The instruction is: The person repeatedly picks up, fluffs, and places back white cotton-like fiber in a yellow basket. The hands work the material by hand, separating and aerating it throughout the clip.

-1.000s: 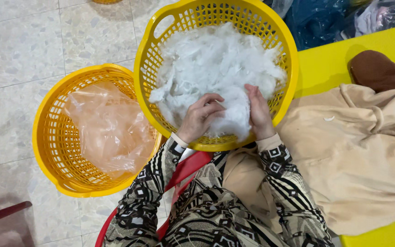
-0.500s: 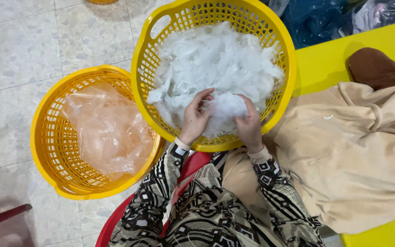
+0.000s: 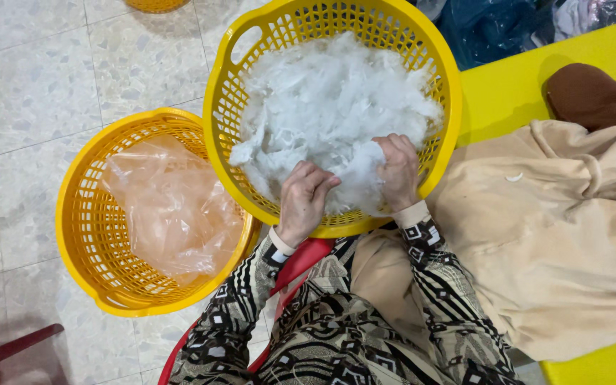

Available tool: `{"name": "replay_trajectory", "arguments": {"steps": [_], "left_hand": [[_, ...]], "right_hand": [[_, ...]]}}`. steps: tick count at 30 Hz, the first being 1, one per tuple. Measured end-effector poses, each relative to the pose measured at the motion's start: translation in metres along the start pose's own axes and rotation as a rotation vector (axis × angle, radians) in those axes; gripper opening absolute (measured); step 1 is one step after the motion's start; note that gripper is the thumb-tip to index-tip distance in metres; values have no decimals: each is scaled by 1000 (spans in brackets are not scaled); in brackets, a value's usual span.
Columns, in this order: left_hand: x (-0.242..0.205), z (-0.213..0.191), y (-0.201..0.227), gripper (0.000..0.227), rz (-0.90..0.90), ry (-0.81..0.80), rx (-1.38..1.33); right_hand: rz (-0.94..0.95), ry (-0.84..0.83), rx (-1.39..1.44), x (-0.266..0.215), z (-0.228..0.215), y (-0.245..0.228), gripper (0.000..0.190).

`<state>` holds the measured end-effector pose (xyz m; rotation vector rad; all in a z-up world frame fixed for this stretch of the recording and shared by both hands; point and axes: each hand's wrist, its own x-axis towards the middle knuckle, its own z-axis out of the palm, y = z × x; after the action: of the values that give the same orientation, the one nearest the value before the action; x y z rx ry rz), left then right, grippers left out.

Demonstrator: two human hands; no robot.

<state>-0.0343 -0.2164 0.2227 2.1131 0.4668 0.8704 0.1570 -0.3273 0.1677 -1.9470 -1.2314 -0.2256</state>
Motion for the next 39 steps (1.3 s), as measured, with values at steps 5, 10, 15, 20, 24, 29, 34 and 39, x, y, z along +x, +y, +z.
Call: {"name": "replay_trajectory", "arguments": {"steps": [5, 10, 15, 20, 24, 29, 34, 39], "left_hand": [[-4, -15, 0, 8, 62, -13, 27], [-9, -61, 26, 6, 25, 132, -117], [-8, -103, 14, 6, 14, 277, 122], [59, -25, -89, 43, -24, 158, 272], [66, 5, -129, 85, -133, -164, 515], [24, 34, -132, 57, -280, -190, 35], [-14, 64, -149, 94, -506, -106, -532], [-38, 67, -130, 103, -816, -70, -826]], "right_hand": [[12, -4, 3, -5, 17, 12, 30], [95, 78, -68, -5, 4, 37, 31], [293, -35, 39, 4, -41, 68, 38], [169, 54, 351, 13, -18, 49, 60], [296, 43, 572, -6, -6, 34, 66], [319, 172, 444, -30, 15, 15, 60], [332, 302, 575, -37, 41, -8, 55], [300, 445, 455, -34, 39, -16, 45]]}}
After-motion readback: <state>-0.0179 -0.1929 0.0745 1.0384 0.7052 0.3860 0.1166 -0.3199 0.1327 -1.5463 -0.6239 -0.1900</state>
